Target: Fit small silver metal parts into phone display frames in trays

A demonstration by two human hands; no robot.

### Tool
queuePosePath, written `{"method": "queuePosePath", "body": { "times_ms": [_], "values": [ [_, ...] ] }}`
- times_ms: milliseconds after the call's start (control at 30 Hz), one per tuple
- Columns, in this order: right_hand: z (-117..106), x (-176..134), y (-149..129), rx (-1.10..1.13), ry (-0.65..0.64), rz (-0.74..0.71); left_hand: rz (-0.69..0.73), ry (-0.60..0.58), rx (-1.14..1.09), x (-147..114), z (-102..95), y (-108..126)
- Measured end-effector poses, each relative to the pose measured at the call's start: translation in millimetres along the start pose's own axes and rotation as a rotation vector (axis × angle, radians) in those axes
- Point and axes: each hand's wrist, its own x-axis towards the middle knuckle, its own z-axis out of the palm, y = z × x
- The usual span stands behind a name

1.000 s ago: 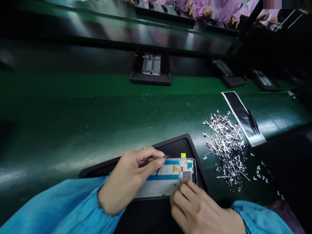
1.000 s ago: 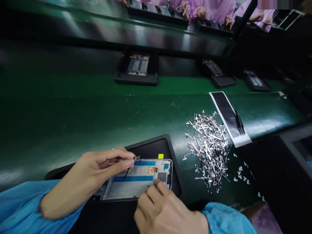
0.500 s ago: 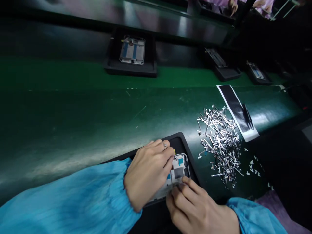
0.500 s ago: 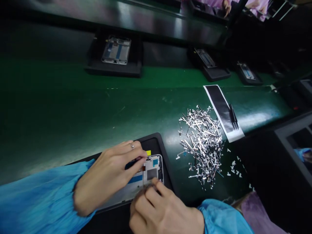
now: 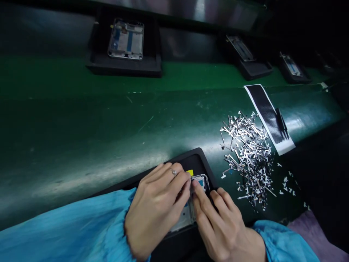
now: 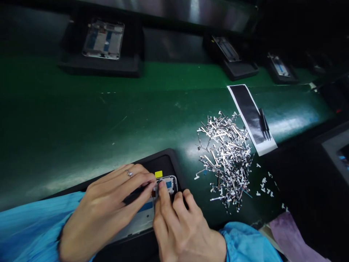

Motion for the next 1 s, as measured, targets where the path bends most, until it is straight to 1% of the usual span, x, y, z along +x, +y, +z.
{"method": "queuePosePath", "body": {
  "times_ms": [233,367,600,733,867,1000],
  "values": [
    [0.8,-0.5,-1.7,0.009,-0.023,0.003,-0.002,-0.041,0.023,1.0,-2.1,-0.5],
    [0.6,-0.1,-1.4,-0.001,-0.014,0.001,-0.003,-0.076,0.019,0.6,-4.5,-0.9],
    [-5.8,8.2,-2.4,-0.048,-0.044,-0.037,0.077,-0.141,0.023,1.3,-9.5,-3.5],
    [-7.3,8.8,-4.6,-0.046,-0.052,-0.032,0.066,-0.109,0.007,-0.6,-8.6,-4.0],
    [-5.2,7.5,-5.0,-0.003,-0.035,-0.011,0.07,-0.095,0.01,-6.4,-2.7,-3.5],
    [-5.6,10.0,-3.3,-0.014,-0.051,-0.017,0.076,-0.042,0.177,-12.5,5.6,-0.9]
  ]
}}
